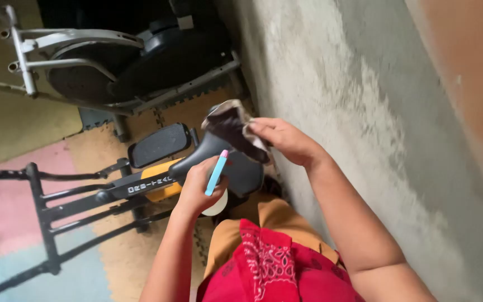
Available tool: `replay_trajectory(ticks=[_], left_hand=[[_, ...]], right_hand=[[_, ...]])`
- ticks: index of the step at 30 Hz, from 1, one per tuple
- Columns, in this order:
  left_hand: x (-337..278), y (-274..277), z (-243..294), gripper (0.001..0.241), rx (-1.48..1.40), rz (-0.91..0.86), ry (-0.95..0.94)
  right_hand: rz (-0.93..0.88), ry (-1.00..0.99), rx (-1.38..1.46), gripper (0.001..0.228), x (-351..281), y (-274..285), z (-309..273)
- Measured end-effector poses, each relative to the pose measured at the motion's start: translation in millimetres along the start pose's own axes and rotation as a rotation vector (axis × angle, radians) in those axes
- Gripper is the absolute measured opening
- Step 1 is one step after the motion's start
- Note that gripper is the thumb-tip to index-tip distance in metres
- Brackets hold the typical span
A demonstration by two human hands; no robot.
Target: Cleaning and wiping down various gym machines with a spray bottle and a cloth.
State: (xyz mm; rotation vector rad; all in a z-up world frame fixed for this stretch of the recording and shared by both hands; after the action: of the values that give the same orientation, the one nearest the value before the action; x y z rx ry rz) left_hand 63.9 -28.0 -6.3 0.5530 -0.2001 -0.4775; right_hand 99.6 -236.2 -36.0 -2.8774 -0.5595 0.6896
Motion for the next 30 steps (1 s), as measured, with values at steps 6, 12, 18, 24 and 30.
replay_trajectory(ticks=[6, 12, 18, 24, 30], left_hand=[[4.5, -14.6, 4.7, 0.021, 0.086, 0.138, 0.050], [0.3, -14.7, 18.6, 0.022, 0.083, 0.229, 0.033], [1.4, -22.9, 1.1, 0.023, 0.153, 0.144, -0.026], [0.2, -25.9, -15.1, 0.017, 0.288, 0.018, -0.002], [-5.6, -5.2, -1.0, 0.024, 0.207, 0.084, -0.041]], right_hand=[[-0.281, -0.270, -0.128, 0.037, 21.4, -6.5, -33.0], [-0.400, -0.154, -0.166, 0.036, 33.3, -18.5, -23.1], [-0.360, -0.187, -0.190, 0.036, 25.3, -32.5, -27.2], [-0.253, -0.235, -0.124, 0.035, 12.7, -36.3, -20.7], [-0.313, -0.236, -0.121, 0.033, 15.9, -41.8, -16.1]])
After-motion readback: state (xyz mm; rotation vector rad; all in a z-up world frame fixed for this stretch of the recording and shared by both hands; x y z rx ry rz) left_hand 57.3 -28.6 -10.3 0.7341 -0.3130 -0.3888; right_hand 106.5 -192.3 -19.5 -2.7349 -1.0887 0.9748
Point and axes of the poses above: each hand's wrist, its own x-axis towards the middle knuckle, its own y-axis out of the back of the hand, z = x × y, the point moved 7 cm from there along x, towards the middle knuckle, and after that the axes turned 10 degrees about -y, right-handed, at the moved point
